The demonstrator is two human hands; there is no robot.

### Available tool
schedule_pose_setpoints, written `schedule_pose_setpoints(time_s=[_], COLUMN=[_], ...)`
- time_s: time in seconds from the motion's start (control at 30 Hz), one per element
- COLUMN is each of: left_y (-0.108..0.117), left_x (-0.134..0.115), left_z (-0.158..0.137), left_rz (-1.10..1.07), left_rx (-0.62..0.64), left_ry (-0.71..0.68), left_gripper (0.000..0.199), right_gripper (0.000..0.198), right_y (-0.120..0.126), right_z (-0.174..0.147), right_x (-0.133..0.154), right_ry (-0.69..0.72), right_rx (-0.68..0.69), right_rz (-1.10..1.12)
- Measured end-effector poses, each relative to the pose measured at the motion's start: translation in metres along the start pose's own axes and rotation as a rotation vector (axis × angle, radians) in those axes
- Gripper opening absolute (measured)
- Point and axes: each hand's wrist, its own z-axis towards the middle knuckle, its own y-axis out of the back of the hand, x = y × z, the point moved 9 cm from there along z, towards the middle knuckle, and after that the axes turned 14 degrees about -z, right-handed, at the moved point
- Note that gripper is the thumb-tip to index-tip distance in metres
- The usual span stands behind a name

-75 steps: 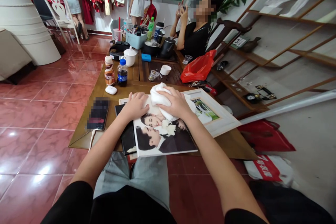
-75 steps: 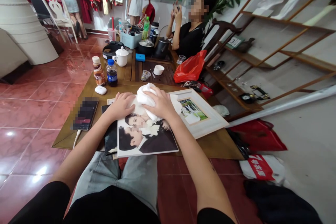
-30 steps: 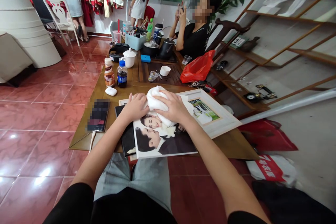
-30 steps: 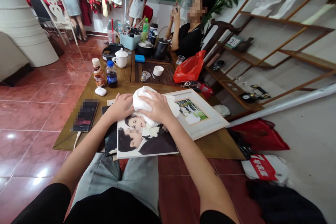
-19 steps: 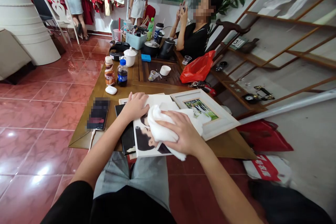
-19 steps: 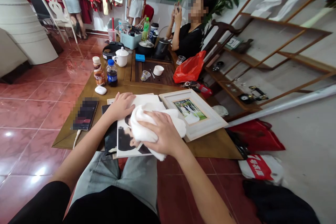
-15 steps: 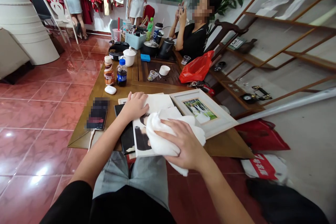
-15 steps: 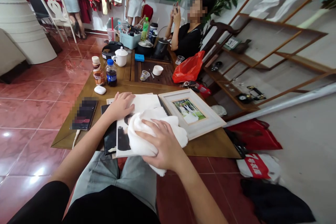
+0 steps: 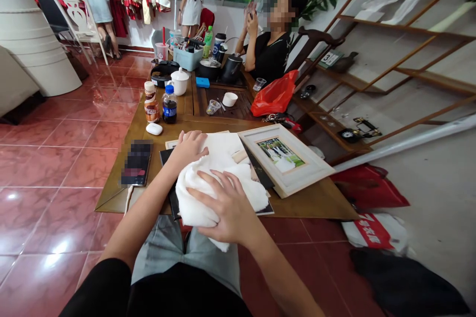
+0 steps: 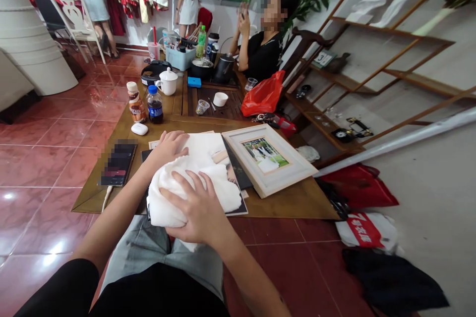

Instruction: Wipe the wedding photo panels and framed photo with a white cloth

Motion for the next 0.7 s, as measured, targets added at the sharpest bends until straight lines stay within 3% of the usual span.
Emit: schedule_pose_setpoints(time_s=[0.47,0.7], left_y=[0.003,0.002], left_x=[-0.006,-0.007], left_z=[-0.002,-0.002], left_rz=[-0.018,-0.015], left_rx=[0.009,0.022], left_ry=[-0.01,-0.014], left_gripper=[0.046,0.046], right_gripper=[0.055,0.055], right_y=[0.004,-0.01], right_z=[-0.064,-0.035], right_x=[-0.089,-0.12], right_ry=[-0.266,-0.296], right_rx=[-0.103,-0.07], right_rz=[-0.14,-0.132])
